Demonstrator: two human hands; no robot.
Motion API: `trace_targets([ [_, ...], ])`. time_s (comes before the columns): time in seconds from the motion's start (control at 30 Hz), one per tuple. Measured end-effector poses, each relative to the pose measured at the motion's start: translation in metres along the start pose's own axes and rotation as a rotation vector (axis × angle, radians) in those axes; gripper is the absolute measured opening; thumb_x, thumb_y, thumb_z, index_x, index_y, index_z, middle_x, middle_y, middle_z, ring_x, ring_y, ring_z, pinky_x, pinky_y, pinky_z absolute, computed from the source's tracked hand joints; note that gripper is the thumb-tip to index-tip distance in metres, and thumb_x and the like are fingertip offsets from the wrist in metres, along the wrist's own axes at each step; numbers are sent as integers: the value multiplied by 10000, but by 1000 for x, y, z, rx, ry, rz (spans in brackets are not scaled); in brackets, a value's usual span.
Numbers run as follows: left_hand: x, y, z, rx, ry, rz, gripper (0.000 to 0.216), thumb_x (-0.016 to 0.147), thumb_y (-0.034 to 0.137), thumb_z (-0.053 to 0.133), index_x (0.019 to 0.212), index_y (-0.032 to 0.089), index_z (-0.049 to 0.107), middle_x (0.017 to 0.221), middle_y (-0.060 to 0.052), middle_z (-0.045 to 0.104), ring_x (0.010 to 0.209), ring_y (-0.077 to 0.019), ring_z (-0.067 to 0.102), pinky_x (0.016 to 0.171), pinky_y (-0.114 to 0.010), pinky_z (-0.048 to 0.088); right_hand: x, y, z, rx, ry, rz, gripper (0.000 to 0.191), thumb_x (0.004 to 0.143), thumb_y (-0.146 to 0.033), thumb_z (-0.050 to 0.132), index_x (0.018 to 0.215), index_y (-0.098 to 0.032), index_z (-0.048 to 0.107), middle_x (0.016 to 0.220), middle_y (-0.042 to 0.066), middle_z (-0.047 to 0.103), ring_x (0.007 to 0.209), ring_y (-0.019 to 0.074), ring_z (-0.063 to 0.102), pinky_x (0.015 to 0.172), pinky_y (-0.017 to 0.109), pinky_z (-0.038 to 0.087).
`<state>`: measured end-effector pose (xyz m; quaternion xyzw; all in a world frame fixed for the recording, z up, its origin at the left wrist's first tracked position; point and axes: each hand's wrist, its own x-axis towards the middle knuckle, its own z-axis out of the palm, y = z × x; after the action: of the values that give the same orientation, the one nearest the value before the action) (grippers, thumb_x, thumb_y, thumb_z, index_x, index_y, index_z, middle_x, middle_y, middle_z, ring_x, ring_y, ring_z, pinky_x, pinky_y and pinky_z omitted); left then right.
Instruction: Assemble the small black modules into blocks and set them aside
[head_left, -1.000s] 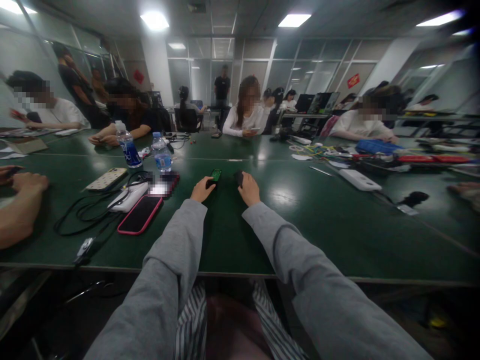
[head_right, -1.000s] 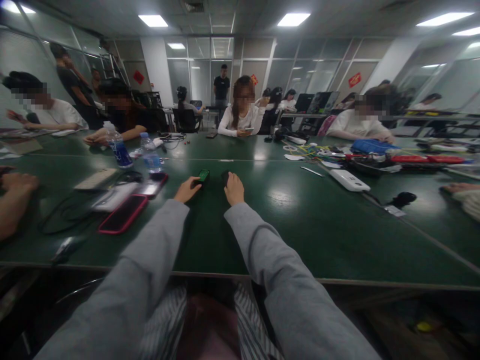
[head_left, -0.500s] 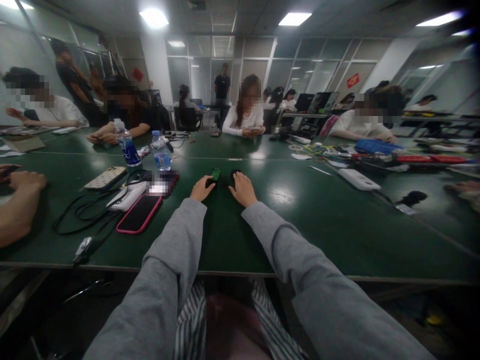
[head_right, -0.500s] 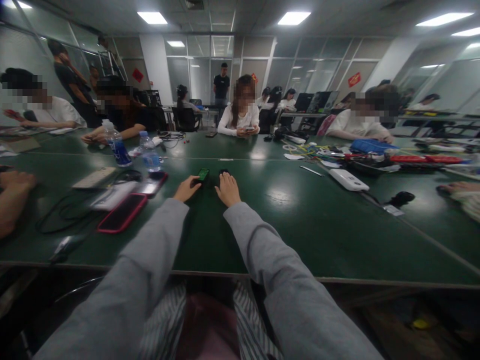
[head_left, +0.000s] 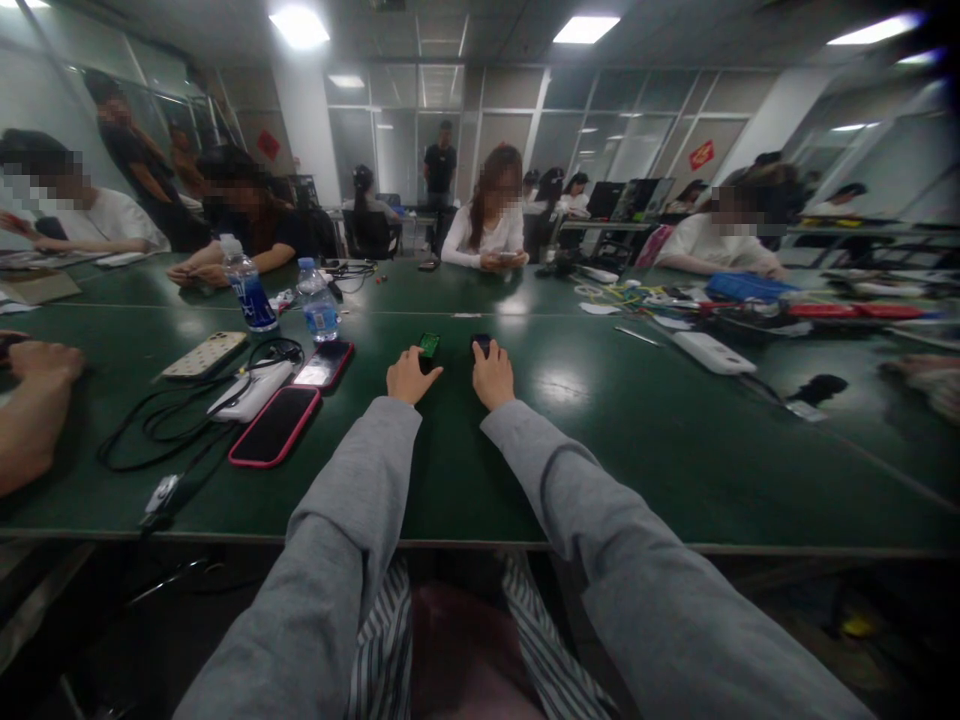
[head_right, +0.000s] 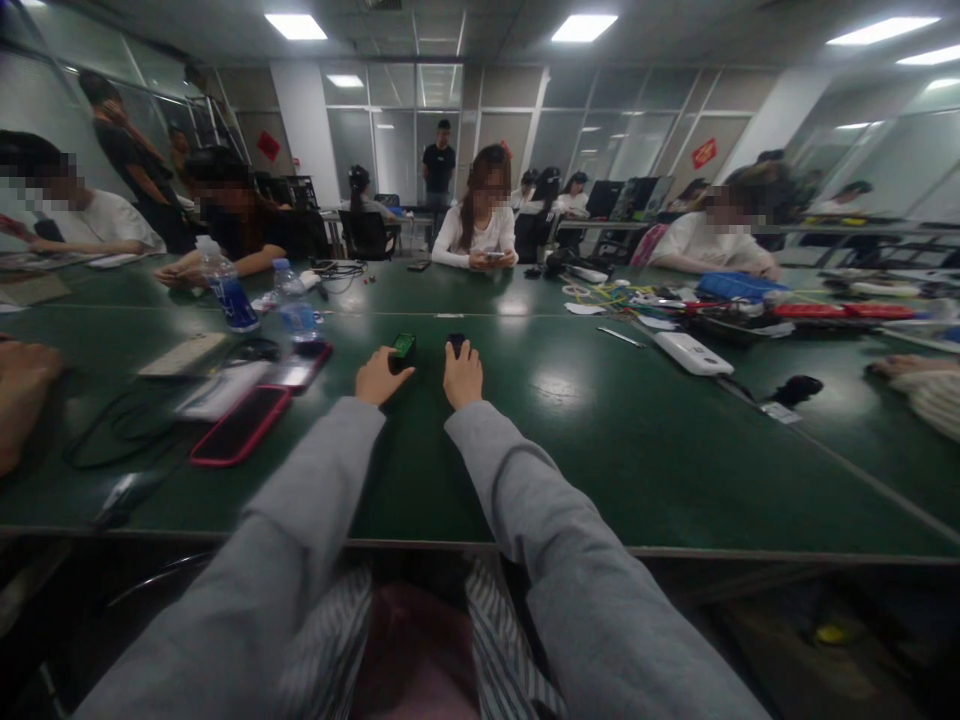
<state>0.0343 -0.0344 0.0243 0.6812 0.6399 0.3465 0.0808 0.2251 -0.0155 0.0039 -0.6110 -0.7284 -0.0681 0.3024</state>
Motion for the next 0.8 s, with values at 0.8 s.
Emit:
trace_targets([
  [0.8,27,-6,14,-1324,15,-546,407,820,494,645,1049,161,597,908,-77,686,822,-127,681,798,-263,573,-7,-31,-14,407,138,-77,526,955,-405,348,1397,-120,372,1337,172,472,1282,248,418,1111,441,333],
])
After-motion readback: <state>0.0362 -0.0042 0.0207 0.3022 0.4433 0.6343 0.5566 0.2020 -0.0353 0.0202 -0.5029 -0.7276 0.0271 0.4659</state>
